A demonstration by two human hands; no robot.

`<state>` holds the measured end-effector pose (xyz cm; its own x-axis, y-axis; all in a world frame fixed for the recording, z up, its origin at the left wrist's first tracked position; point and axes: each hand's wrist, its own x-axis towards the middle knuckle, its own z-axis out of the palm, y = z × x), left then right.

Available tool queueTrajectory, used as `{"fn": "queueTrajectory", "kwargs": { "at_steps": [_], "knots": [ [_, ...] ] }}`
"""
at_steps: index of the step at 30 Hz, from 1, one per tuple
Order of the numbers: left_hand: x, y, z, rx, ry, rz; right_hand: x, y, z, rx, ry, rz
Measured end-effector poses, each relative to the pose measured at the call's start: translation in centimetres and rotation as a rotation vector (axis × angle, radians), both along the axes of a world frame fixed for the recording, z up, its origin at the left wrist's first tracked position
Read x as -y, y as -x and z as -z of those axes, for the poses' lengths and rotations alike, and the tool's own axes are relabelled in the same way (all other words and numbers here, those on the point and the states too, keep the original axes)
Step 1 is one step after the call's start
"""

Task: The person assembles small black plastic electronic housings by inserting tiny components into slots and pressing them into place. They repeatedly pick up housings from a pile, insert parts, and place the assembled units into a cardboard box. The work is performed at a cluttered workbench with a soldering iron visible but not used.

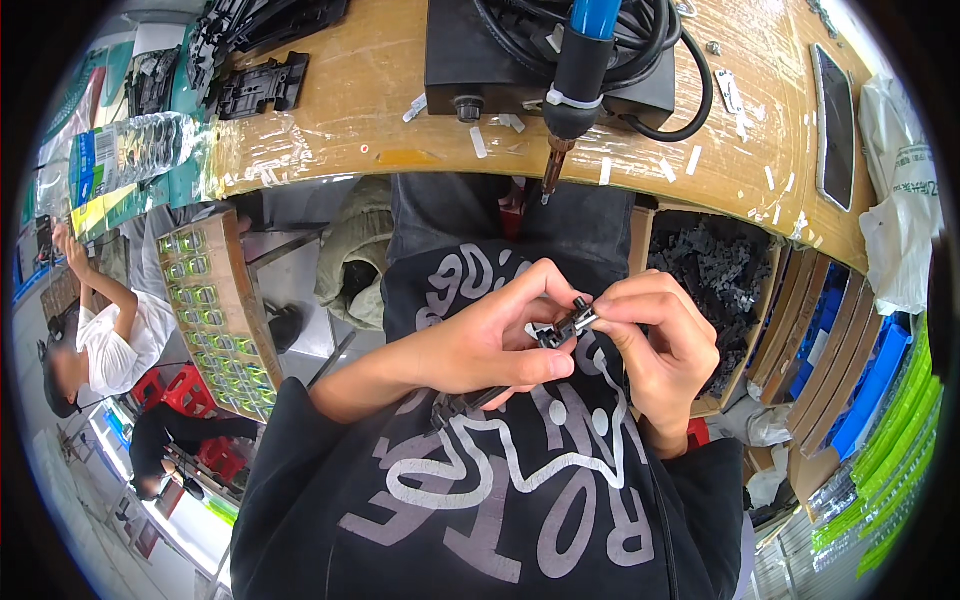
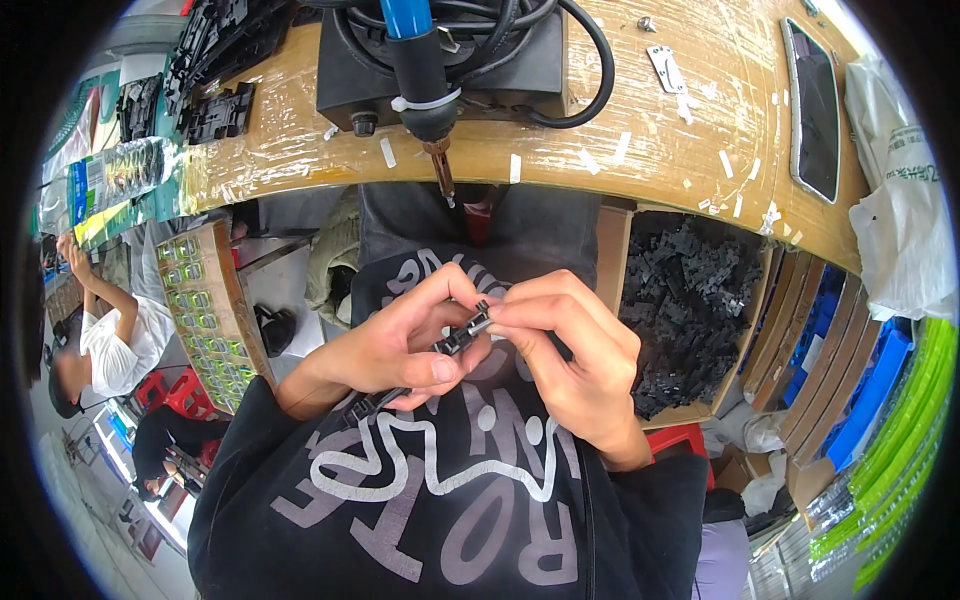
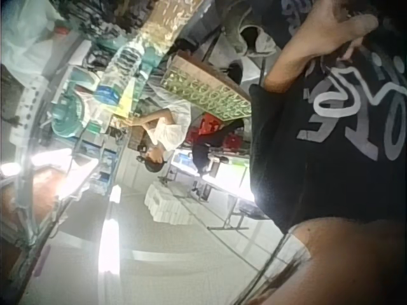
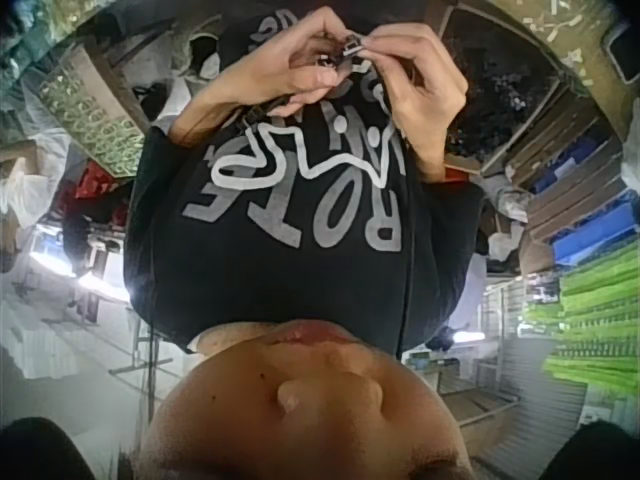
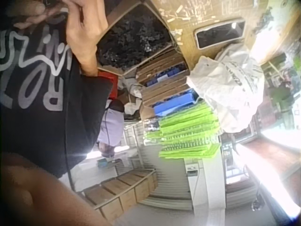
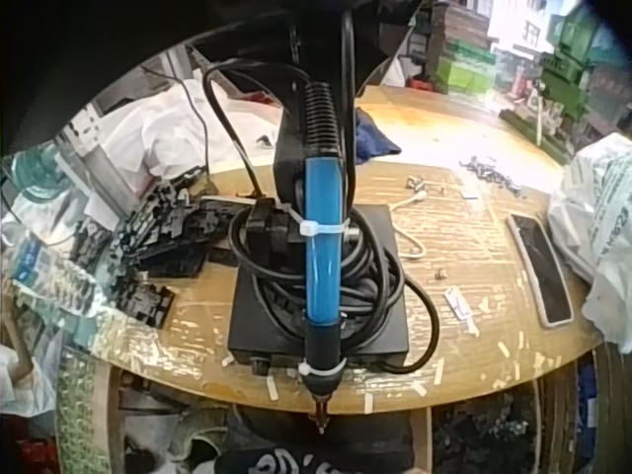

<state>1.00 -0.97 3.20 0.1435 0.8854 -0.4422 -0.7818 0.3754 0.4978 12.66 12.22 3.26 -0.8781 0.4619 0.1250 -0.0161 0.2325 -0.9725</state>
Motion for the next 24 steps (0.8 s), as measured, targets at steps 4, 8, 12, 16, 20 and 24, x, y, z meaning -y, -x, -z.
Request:
{"fn": "queueTrajectory", "kwargs": {
  "at_steps": [4, 8, 12, 16, 20, 24],
  "knots": [
    [0.2, 0.3, 0.2, -0.023, -0.016, 0.026, 0.0, 0.0, 0.6, -0.078, -0.031, -0.006],
    [0.0, 0.3, 0.1, -0.211, -0.034, 0.024, 0.1, -0.3, 0.4, -0.013, -0.005, -0.013],
    [0.4, -0.1, 1.2, -0.471, -0.126, 0.068, 0.2, -0.6, -0.1, 0.053, -0.054, -0.05],
    [0.2, 0.4, 0.2, -0.432, -0.089, 0.145, 0.1, -1.2, 0.0, 0.042, -0.079, -0.102],
    [0.3, 0.1, 0.4, -0.436, -0.074, 0.125, 0.2, -1.2, 0.2, 0.02, -0.087, -0.092],
    [0.4, 0.4, 0.7, -0.487, -0.104, 0.187, 0.2, -1.3, 0.5, -0.012, -0.102, -0.104]
  ]
}}
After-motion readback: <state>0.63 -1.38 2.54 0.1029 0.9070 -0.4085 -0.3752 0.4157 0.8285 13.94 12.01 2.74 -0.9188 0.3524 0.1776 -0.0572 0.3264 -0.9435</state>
